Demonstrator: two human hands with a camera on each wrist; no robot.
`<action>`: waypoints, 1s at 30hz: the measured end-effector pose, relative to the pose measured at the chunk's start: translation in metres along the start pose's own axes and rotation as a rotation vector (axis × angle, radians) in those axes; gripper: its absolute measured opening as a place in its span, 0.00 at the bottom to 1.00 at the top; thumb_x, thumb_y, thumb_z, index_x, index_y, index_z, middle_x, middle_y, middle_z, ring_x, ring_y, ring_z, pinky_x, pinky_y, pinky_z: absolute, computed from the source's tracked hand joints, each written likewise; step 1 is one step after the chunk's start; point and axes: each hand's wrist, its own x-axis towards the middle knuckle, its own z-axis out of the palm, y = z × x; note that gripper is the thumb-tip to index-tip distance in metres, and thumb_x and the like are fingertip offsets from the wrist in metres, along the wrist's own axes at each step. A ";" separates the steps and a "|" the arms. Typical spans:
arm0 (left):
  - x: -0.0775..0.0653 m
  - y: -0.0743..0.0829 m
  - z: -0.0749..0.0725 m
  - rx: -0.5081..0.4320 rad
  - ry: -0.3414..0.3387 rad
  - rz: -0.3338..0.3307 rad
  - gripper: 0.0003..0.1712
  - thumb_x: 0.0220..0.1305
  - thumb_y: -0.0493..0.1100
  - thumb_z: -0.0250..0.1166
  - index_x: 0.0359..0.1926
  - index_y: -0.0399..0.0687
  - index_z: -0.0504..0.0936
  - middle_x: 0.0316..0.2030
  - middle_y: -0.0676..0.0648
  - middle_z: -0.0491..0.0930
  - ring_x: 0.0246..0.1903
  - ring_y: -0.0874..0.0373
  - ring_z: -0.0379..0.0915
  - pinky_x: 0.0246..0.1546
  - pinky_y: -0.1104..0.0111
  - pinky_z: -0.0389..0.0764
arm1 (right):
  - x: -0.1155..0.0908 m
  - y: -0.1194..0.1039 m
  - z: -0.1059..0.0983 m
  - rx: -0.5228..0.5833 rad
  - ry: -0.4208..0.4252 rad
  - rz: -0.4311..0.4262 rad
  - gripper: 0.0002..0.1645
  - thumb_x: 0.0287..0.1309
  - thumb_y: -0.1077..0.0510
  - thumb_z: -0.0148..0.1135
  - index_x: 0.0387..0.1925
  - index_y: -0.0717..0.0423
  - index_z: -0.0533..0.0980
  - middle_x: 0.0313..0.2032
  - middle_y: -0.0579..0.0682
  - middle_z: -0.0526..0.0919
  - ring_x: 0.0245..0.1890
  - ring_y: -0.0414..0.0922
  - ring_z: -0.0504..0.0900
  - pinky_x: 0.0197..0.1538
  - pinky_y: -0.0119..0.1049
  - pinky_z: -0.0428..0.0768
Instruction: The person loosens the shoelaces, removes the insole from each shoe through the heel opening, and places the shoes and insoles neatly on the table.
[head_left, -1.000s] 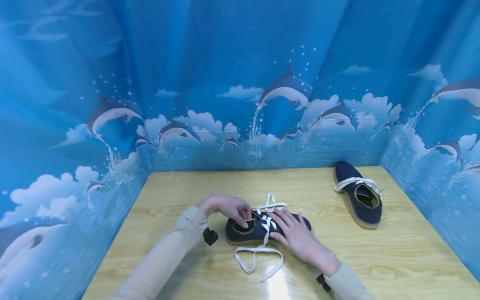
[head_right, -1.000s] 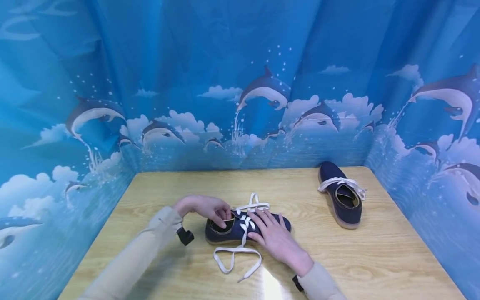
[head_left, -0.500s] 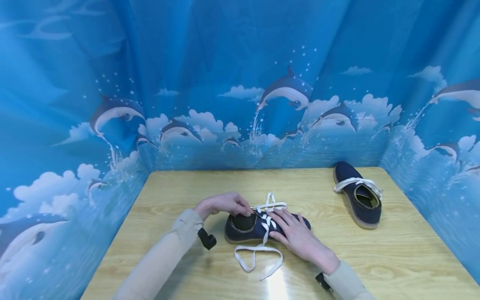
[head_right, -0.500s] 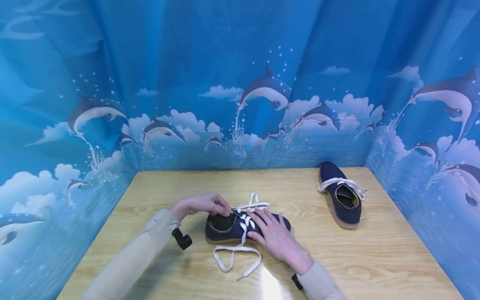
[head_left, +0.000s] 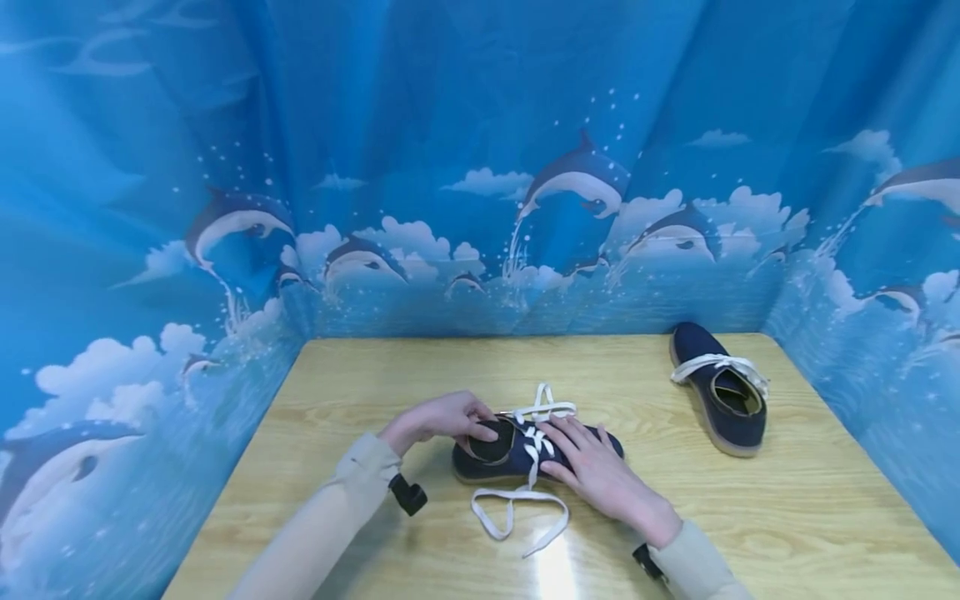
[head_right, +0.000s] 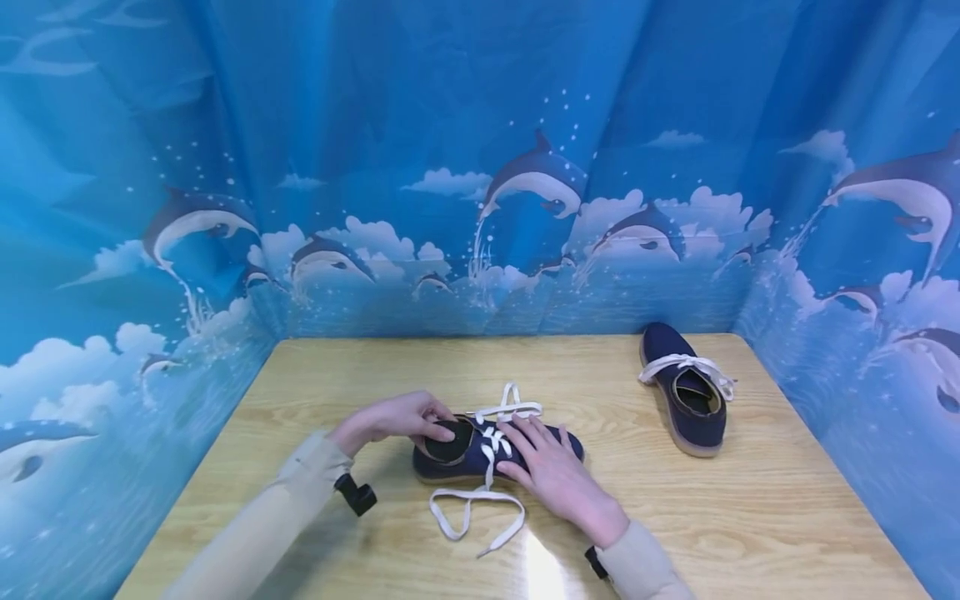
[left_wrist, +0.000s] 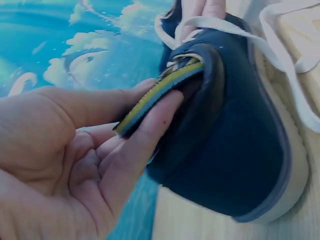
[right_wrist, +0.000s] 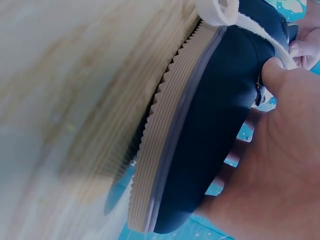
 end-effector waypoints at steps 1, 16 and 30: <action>-0.003 -0.002 -0.002 -0.017 0.004 0.004 0.14 0.68 0.36 0.66 0.51 0.31 0.84 0.36 0.43 0.87 0.30 0.59 0.83 0.32 0.70 0.86 | 0.000 0.000 0.000 0.005 -0.006 -0.002 0.35 0.72 0.41 0.56 0.74 0.50 0.66 0.71 0.59 0.68 0.70 0.65 0.66 0.64 0.76 0.61; -0.053 -0.028 -0.047 0.112 0.152 0.143 0.21 0.74 0.42 0.61 0.62 0.35 0.79 0.51 0.40 0.85 0.45 0.54 0.83 0.47 0.60 0.84 | 0.000 0.002 0.001 -0.003 -0.009 0.005 0.35 0.73 0.40 0.55 0.74 0.49 0.65 0.72 0.58 0.67 0.71 0.63 0.64 0.64 0.77 0.60; -0.042 -0.035 0.021 1.058 0.383 0.481 0.29 0.74 0.62 0.55 0.70 0.61 0.74 0.74 0.48 0.64 0.74 0.46 0.57 0.73 0.43 0.54 | 0.001 0.002 0.002 -0.003 -0.011 0.013 0.35 0.73 0.39 0.54 0.74 0.49 0.65 0.72 0.57 0.67 0.71 0.63 0.65 0.65 0.76 0.59</action>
